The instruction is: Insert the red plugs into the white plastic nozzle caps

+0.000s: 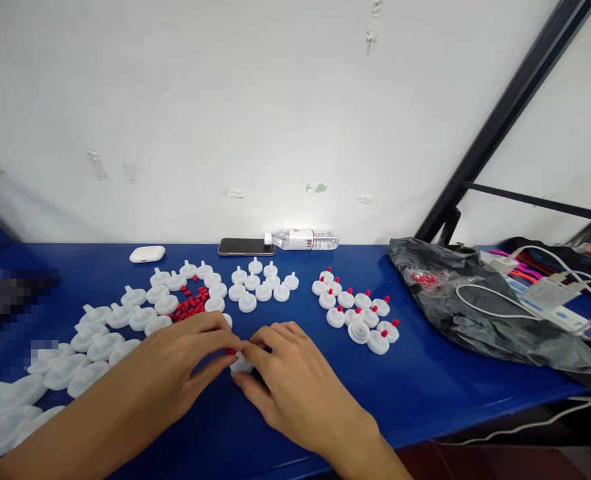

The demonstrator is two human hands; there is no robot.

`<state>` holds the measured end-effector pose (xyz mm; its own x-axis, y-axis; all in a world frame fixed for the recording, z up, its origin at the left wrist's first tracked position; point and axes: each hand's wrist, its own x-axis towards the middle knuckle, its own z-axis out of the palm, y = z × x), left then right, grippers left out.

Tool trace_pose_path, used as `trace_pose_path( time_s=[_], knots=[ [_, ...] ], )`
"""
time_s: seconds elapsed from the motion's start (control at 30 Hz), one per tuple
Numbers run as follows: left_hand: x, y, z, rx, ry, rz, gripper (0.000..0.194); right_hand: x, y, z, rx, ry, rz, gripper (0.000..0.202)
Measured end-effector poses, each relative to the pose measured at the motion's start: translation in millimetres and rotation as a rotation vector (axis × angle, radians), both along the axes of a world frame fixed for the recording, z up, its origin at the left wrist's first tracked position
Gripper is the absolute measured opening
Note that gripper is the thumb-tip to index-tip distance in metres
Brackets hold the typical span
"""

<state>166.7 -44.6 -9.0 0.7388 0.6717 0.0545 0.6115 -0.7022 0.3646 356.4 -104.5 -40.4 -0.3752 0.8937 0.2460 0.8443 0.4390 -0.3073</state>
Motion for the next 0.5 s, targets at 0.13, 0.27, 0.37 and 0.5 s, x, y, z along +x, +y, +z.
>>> trace_pose_path(
  time_s=[0.13, 0.27, 0.37, 0.5],
  knots=[
    [5.8, -2.1, 0.4, 0.043, 0.098, 0.003, 0.033, 1.3, 0.8, -1.7, -0.009, -0.004, 0.006, 0.014],
    [8.1, -2.7, -1.6, 0.064, 0.124, -0.006, 0.036, 1.8, -0.1, -4.5, -0.005, 0.006, -0.009, 0.014],
    [8.4, -1.7, -6.6, 0.089, 0.136, -0.019, 0.035, 1.1, -0.9, -5.6, -0.004, 0.021, -0.034, 0.013],
    [10.4, -1.2, -10.9, 0.153, 0.137, -0.022, 0.032, 0.4, -0.4, -4.5, -0.027, 0.067, -0.09, 0.022]
  ],
)
